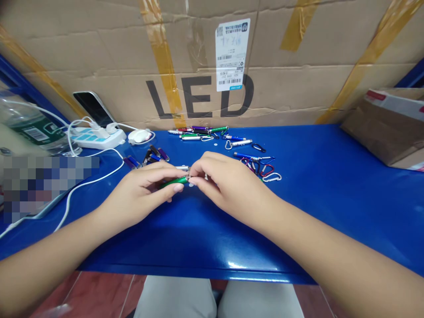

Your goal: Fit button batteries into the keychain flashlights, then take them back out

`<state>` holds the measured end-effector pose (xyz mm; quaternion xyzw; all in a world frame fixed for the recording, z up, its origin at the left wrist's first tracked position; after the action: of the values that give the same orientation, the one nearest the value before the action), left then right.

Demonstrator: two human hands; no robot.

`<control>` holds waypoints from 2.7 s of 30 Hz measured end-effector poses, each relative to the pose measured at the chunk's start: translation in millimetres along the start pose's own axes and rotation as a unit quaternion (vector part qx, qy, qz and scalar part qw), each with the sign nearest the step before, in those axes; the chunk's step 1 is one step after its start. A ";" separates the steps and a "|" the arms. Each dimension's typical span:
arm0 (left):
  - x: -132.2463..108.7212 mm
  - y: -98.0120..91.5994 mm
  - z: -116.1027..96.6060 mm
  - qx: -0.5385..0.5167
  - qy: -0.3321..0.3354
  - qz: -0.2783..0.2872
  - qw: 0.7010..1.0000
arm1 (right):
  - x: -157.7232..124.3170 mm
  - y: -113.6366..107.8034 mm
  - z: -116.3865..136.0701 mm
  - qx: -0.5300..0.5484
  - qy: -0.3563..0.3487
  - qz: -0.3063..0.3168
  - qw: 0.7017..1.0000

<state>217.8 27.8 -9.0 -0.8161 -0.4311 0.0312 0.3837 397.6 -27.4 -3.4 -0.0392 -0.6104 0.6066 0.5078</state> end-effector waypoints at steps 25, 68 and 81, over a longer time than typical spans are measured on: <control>1.9 1.3 -10.2 0.082 0.028 -0.043 0.995 | 1.9 4.6 -2.5 0.247 0.256 0.011 0.935; -5.5 -12.9 -9.3 0.153 0.095 -0.044 0.983 | -34.8 -53.3 -66.4 -0.062 0.256 0.334 0.905; -7.3 -12.1 -5.4 0.125 0.084 -0.014 0.989 | -31.5 -50.0 -63.2 -0.065 0.268 0.339 0.899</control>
<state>207.0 23.3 0.7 -0.7556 -0.4013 0.0110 0.5176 483.4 -17.1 1.7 -0.4382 -0.4388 0.6674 0.4123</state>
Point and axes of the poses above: each hand's wrist, its own x-axis towards the middle knuckle, its own y-axis out of the palm, z = x × y, the point moved 3 cm from there along x, towards the middle knuckle, and after that the axes turned 11 degrees about -y, right-handed, at the moved point
